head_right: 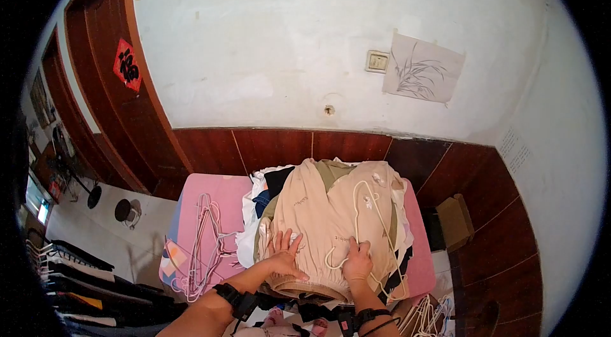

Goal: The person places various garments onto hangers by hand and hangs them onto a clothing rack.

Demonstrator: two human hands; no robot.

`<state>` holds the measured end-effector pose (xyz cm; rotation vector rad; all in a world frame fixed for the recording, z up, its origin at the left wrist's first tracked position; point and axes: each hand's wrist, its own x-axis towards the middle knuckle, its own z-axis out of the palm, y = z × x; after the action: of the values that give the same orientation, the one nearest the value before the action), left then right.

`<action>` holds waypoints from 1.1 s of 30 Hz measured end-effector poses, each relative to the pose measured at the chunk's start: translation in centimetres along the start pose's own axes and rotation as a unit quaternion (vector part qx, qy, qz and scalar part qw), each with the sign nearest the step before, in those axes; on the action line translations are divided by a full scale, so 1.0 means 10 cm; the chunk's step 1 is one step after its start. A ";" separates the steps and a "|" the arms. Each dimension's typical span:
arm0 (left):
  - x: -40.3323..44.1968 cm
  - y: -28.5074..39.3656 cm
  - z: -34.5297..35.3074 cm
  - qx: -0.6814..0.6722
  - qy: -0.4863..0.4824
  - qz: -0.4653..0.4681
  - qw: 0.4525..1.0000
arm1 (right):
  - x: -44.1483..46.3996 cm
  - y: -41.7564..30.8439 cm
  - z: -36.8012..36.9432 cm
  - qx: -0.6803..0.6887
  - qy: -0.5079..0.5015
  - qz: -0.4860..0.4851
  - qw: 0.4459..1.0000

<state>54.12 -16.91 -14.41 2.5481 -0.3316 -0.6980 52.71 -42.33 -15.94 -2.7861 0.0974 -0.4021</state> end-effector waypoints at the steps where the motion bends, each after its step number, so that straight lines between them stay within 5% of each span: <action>1: -0.01 0.00 -0.01 -0.001 -0.001 0.005 1.000 | 0.00 0.01 0.02 0.000 0.000 -0.001 1.000; 33: 0.02 -0.04 0.05 -0.016 0.015 0.009 1.000 | -0.02 0.03 0.07 -0.015 0.012 -0.001 1.000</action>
<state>54.03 -16.80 -15.10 2.5199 -0.3312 -0.6533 52.70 -42.41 -16.75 -2.8115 0.1075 -0.4374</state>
